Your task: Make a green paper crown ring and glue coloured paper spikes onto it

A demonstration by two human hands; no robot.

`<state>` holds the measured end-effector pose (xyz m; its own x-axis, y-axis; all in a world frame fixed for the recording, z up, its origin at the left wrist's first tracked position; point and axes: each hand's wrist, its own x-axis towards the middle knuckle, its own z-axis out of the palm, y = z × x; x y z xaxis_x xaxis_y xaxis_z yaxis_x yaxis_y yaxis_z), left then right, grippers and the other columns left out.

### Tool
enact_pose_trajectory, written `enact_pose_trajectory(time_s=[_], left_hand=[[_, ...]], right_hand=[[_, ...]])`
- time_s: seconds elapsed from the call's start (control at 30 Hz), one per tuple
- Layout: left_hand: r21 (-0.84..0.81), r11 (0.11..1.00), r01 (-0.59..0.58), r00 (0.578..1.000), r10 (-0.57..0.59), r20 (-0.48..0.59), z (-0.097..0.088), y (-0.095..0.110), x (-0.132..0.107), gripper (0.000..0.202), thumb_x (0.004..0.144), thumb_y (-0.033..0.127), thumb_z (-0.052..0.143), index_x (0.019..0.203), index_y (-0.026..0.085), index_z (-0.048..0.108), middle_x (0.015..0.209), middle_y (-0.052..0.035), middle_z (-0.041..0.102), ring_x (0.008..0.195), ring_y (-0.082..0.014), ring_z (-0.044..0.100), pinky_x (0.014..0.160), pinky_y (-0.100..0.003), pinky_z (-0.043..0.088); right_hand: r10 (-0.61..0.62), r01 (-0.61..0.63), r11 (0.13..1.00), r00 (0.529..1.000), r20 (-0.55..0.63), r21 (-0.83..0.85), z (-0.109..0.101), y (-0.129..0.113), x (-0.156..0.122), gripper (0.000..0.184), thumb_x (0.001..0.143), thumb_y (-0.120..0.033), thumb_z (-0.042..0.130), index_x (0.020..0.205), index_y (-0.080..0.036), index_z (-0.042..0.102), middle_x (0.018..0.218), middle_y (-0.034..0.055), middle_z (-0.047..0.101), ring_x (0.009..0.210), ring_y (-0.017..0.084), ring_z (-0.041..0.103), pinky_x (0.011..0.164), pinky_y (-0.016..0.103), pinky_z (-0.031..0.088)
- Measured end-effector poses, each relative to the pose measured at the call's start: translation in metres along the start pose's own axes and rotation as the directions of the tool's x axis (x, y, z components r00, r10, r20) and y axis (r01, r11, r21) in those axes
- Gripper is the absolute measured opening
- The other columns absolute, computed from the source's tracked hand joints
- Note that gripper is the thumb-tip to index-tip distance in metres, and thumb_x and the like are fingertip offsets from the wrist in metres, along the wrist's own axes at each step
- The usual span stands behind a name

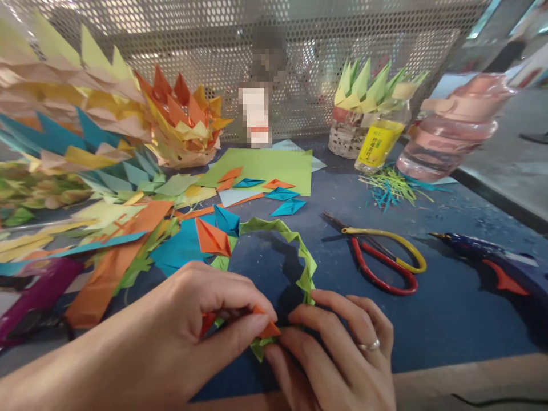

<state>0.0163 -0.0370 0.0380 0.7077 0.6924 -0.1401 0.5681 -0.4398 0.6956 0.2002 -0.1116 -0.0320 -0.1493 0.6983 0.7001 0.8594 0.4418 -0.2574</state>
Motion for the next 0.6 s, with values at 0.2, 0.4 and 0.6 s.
enact_pose_trajectory(time_s=[0.2, 0.4, 0.6], left_hand=[[0.086, 0.996, 0.004, 1.000, -0.003, -0.010, -0.001, 0.003, -0.001, 0.021, 0.090, 0.031, 0.050, 0.086, 0.029, 0.071, 0.089, 0.0047, 0.072, 0.078, -0.0120, 0.065, 0.068, -0.016, 0.048], [0.081, 0.996, -0.041, 0.997, 0.035, 0.071, -0.005, 0.002, 0.000, 0.017, 0.090, 0.028, 0.051, 0.089, 0.030, 0.068, 0.089, 0.0070, 0.071, 0.079, -0.0094, 0.065, 0.068, -0.013, 0.047], [-0.039, 0.999, -0.017, 0.997, 0.020, 0.071, -0.003, -0.002, -0.002, 0.017, 0.088, 0.025, 0.054, 0.086, 0.029, 0.070, 0.079, 0.0066, 0.070, 0.068, -0.0091, 0.063, 0.061, -0.015, 0.044]], right_hand=[[0.085, -0.083, 0.995, 0.995, -0.058, 0.049, 0.004, -0.009, 0.001, 0.009, 0.082, -0.029, 0.066, 0.073, -0.028, 0.066, 0.080, -0.0086, 0.073, 0.089, 0.018, 0.064, 0.090, 0.036, 0.032], [0.154, -0.130, 0.985, 0.960, -0.235, 0.115, 0.017, -0.017, 0.000, 0.023, 0.089, -0.026, 0.058, 0.067, -0.023, 0.064, 0.072, -0.0039, 0.071, 0.087, 0.019, 0.063, 0.091, 0.038, 0.031], [0.112, -0.090, 0.981, 0.987, -0.118, 0.172, 0.011, -0.010, -0.004, 0.011, 0.086, -0.021, 0.060, 0.077, -0.023, 0.065, 0.082, -0.0027, 0.072, 0.095, 0.020, 0.061, 0.091, 0.039, 0.031]])
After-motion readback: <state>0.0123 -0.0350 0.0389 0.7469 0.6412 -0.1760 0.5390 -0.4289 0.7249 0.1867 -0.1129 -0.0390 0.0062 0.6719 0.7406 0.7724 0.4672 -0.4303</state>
